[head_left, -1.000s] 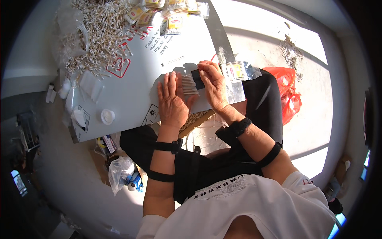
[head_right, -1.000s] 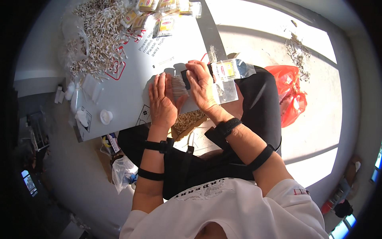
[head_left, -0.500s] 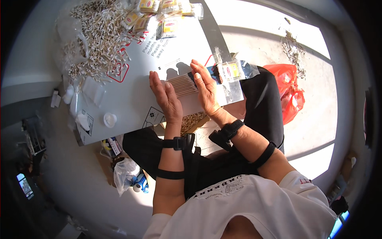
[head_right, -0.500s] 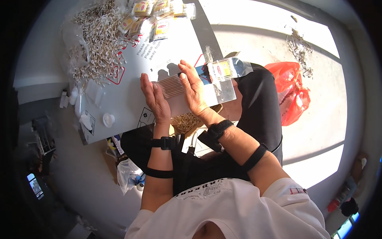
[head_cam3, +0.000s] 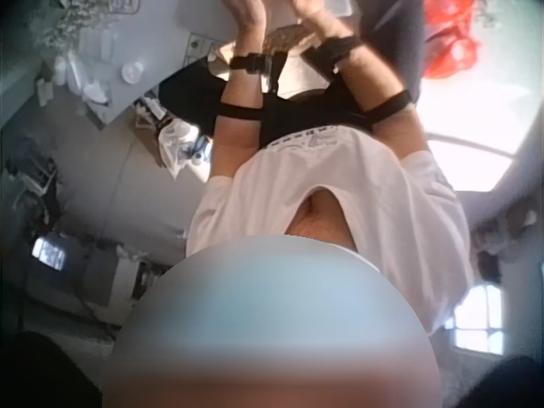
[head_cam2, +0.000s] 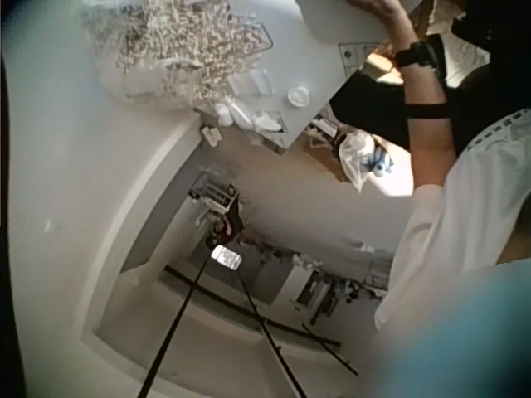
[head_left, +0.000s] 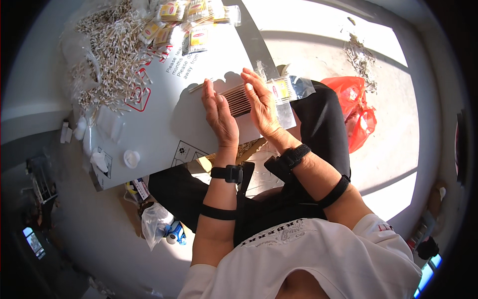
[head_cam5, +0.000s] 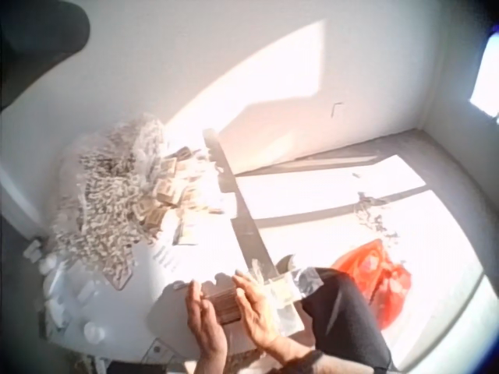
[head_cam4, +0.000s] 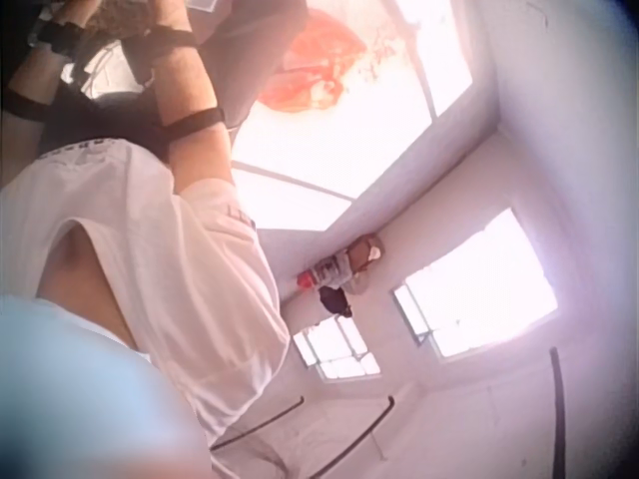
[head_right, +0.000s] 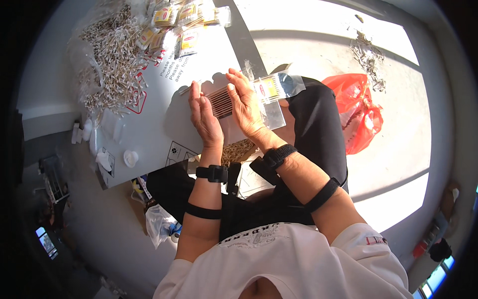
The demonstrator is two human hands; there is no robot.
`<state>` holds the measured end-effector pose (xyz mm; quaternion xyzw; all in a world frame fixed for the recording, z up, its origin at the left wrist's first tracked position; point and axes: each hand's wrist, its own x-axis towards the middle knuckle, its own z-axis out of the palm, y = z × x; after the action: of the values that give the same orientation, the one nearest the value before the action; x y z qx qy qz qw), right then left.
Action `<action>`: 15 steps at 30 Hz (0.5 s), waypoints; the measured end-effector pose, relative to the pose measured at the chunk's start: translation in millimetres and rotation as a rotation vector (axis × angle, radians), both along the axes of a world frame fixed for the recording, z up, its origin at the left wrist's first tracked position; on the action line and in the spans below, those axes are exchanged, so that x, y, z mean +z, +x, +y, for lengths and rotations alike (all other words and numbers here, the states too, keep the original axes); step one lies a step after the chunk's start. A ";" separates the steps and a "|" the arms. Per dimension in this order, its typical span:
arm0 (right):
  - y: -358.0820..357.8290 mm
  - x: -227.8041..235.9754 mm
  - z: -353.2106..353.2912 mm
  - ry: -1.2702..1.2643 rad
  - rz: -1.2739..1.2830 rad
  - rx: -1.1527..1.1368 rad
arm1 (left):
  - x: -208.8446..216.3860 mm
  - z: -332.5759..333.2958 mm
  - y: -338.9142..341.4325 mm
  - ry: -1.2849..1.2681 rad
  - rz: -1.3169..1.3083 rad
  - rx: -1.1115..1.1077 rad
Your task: Sorting small wooden sticks and placing them into small clear plastic bags.
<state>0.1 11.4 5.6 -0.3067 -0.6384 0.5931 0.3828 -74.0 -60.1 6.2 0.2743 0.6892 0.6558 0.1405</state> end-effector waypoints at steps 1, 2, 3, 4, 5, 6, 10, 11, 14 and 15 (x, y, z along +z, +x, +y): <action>-0.6 4.2 0.4 -0.017 0.014 0.021 | -0.5 -2.1 -2.3 -0.005 0.023 -0.012; 0.8 9.1 2.1 -0.017 0.015 0.023 | -0.6 -5.0 -5.0 -0.011 0.046 -0.023; 4.6 14.7 5.5 0.042 -0.096 0.088 | -0.4 -9.5 -7.6 -0.010 0.048 -0.021; 10.1 21.6 9.8 0.101 -0.210 0.149 | 1.3 -13.6 -7.9 -0.116 0.199 -0.073; 14.5 25.7 15.2 0.101 -0.212 0.148 | 3.3 -18.9 -9.0 -0.222 0.351 -0.124; 18.2 28.5 21.8 0.497 -0.434 0.219 | 5.6 -25.8 -11.8 -0.442 0.624 -0.185; 30.9 26.6 30.0 1.006 -0.718 0.402 | 20.3 -37.1 1.4 -0.788 0.828 -0.315; 30.7 26.6 30.6 1.050 -0.749 0.487 | 19.5 -36.7 1.6 -0.787 0.829 -0.311; 29.3 18.4 28.8 1.139 -0.763 0.484 | 15.4 -32.3 3.2 -0.925 0.917 -0.346; 29.5 15.8 28.8 1.150 -0.754 0.486 | 14.3 -32.1 3.1 -0.922 0.916 -0.345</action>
<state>29.7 40.2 21.4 -0.0900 -0.9877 0.0860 0.0948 -70.9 -92.2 20.5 0.5428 0.8351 0.0800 0.0396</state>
